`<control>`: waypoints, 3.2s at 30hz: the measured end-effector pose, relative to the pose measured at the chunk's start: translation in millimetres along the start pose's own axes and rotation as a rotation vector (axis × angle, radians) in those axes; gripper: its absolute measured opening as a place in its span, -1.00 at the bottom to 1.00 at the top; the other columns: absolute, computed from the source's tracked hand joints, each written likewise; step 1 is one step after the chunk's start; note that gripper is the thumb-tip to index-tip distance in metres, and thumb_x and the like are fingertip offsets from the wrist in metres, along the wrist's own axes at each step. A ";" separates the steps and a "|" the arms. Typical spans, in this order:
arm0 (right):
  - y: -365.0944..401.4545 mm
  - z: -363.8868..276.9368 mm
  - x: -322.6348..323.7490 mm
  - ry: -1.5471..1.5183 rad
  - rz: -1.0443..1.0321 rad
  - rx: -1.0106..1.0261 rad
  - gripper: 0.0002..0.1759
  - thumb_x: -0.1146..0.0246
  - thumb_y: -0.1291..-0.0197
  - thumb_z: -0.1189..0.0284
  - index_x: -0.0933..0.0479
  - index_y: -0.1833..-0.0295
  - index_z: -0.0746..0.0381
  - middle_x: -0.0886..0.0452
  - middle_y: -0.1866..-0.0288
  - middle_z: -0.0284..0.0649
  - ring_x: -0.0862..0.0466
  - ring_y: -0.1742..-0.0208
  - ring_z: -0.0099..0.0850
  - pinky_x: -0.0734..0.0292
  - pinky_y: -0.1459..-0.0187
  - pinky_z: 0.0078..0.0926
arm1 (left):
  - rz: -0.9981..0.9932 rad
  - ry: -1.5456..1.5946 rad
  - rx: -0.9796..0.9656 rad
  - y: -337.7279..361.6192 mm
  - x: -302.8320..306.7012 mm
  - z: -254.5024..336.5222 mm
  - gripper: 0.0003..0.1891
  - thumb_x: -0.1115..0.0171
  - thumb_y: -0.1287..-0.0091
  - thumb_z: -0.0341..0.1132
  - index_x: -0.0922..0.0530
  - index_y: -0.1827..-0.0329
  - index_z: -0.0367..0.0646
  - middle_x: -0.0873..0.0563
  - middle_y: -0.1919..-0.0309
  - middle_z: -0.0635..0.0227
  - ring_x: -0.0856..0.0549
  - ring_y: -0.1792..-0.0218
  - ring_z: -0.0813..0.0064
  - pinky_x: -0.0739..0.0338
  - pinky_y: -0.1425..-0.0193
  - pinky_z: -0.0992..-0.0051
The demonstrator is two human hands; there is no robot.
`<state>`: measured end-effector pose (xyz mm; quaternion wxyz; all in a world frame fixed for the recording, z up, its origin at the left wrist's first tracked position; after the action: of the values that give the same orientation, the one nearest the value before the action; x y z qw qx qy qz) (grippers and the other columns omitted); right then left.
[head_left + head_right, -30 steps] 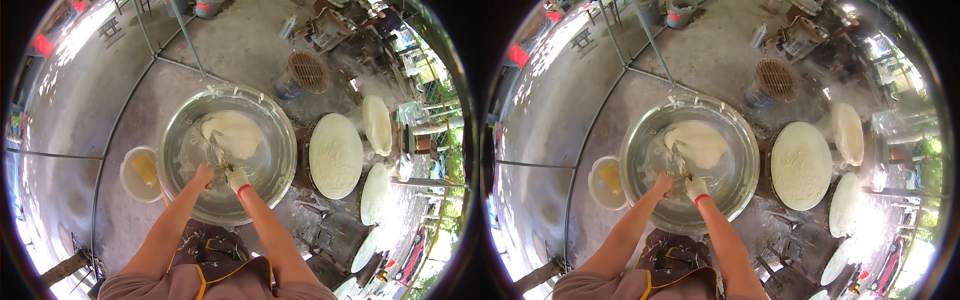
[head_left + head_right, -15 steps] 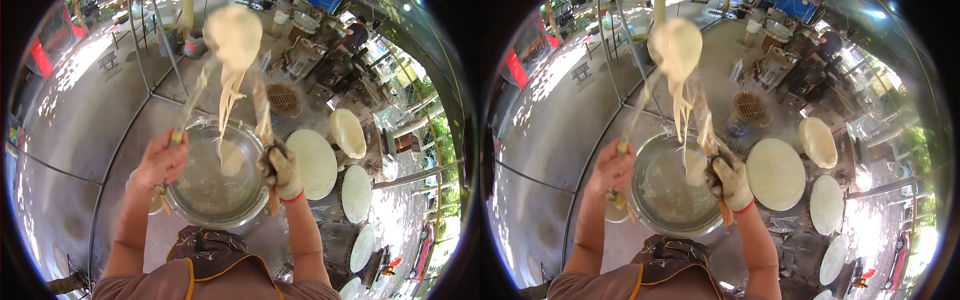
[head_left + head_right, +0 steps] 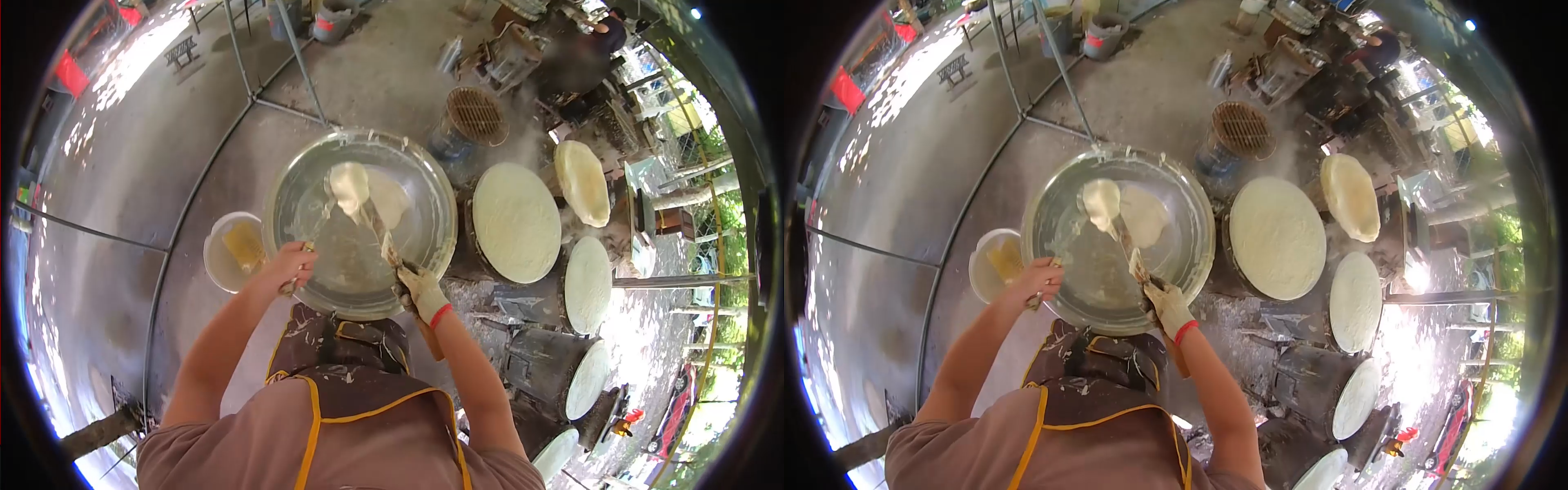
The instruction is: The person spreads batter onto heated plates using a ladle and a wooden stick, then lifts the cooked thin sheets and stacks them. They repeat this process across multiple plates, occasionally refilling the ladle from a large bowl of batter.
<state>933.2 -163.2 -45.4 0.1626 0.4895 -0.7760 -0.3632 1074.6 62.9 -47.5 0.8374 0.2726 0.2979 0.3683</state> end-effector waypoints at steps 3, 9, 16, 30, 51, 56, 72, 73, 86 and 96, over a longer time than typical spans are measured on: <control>-64.3 63.7 49.2 0.471 0.093 0.081 -0.59 -0.12 -0.25 0.23 -0.50 -0.08 0.28 -0.59 0.40 -0.17 -0.58 0.53 -0.35 -0.45 0.54 -0.48 | 0.149 -0.292 0.039 -85.9 36.6 -74.9 -0.83 -0.06 -0.23 -0.38 -0.38 0.17 -0.23 -0.52 0.50 0.20 -0.47 0.67 0.43 -0.37 0.64 0.38; -84.7 74.1 71.8 1.137 0.198 0.018 -0.59 0.00 -0.23 0.20 -0.54 -0.03 0.21 -0.59 0.08 0.12 -0.58 0.03 0.02 -0.46 -0.01 -0.11 | 0.614 -0.949 0.067 -118.8 67.6 -121.5 -0.64 -0.01 -0.24 -0.36 -0.36 -0.05 -0.40 -0.56 0.12 -0.33 -0.63 0.10 -0.12 -0.54 0.14 0.14; -110.6 86.3 12.7 0.798 -0.015 0.084 -0.66 -0.07 -0.24 0.29 -0.52 0.02 0.30 -0.58 0.40 -0.08 -0.57 0.38 -0.17 -0.46 0.33 -0.27 | 0.248 -0.510 0.095 -136.2 53.9 -142.5 -0.79 -0.05 -0.20 -0.44 -0.34 0.13 -0.31 -0.54 0.54 0.19 -0.53 0.66 0.34 -0.39 0.61 0.33; 104.4 -92.2 1.4 0.007 -0.033 0.435 -0.59 -0.05 -0.27 0.46 -0.37 -0.23 0.28 -0.48 0.49 -0.39 -0.40 0.59 -0.70 -0.22 0.65 -0.79 | -0.131 -0.177 -0.366 152.2 -32.3 152.8 -0.91 -0.04 -0.31 -0.41 -0.30 0.27 -0.17 -0.28 0.72 0.53 -0.24 0.79 0.74 -0.09 0.79 0.63; 182.0 69.1 57.7 -0.129 0.348 0.544 -0.56 -0.08 -0.28 0.44 -0.36 -0.28 0.26 -0.52 0.37 -0.43 -0.46 0.45 -0.71 -0.31 0.48 -0.76 | -0.611 0.055 0.107 132.9 -163.9 25.4 -0.92 -0.08 -0.34 -0.34 -0.38 0.19 -0.07 -0.26 0.66 0.56 -0.17 0.83 0.80 -0.05 0.83 0.70; 289.3 152.5 95.9 -0.395 0.636 0.558 -0.60 -0.10 -0.28 0.44 -0.41 -0.24 0.24 -0.52 0.42 -0.41 -0.42 0.48 -0.71 -0.28 0.52 -0.75 | -0.747 -0.154 0.240 171.2 -262.1 -19.5 -0.91 -0.06 -0.33 -0.37 -0.39 0.16 -0.10 -0.26 0.67 0.54 -0.19 0.82 0.79 -0.08 0.84 0.70; 583.3 511.7 -9.5 -0.345 1.593 0.106 -0.52 -0.07 -0.27 0.31 -0.34 -0.32 0.00 -0.59 0.33 -0.19 -0.61 0.29 -0.37 -0.50 0.20 -0.42 | -1.094 -0.801 1.072 398.5 -385.8 -377.8 -0.84 0.04 -0.38 -0.41 -0.28 0.41 -0.09 -0.28 0.64 0.54 -0.23 0.77 0.81 -0.16 0.82 0.72; 600.3 530.6 -28.0 -0.258 1.650 -0.010 -0.52 -0.08 -0.26 0.30 -0.34 -0.32 0.00 -0.60 0.25 -0.15 -0.62 0.21 -0.28 -0.50 0.14 -0.36 | -1.127 -0.822 1.155 416.3 -391.7 -401.4 -0.85 0.04 -0.37 -0.42 -0.28 0.41 -0.10 -0.27 0.64 0.55 -0.23 0.77 0.81 -0.16 0.82 0.72; 619.7 704.7 -196.3 -1.158 2.204 -0.095 -0.58 -0.07 -0.31 0.37 -0.40 -0.29 0.03 -0.61 0.14 -0.29 -0.61 0.23 -0.44 -0.50 0.25 -0.54 | -2.141 -1.480 0.905 581.5 -413.9 -602.8 -0.88 -0.06 -0.29 -0.46 -0.29 0.21 -0.17 -0.32 0.63 0.51 -0.26 0.79 0.75 -0.19 0.79 0.65; 585.8 725.5 -154.6 -1.943 2.734 -0.574 -0.58 -0.09 -0.31 0.31 -0.41 -0.28 0.01 -0.59 0.14 -0.24 -0.58 0.24 -0.43 -0.45 0.23 -0.52 | -2.996 -1.222 -0.416 566.3 -414.8 -798.6 -0.78 -0.09 -0.21 -0.41 -0.29 0.14 -0.24 -0.56 0.53 0.03 -0.57 0.57 0.04 -0.49 0.47 0.23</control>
<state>188.8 416.6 -101.8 0.0892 0.9148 0.3200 0.2300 29.8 257.4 -79.2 -0.4335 0.2585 0.1280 0.8538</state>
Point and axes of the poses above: each hand's wrist, its own y-axis away from the middle knuckle, its own x-axis out of the back of the hand, z = x × y, the point moved 8 cm from there along -y, towards the middle knuckle
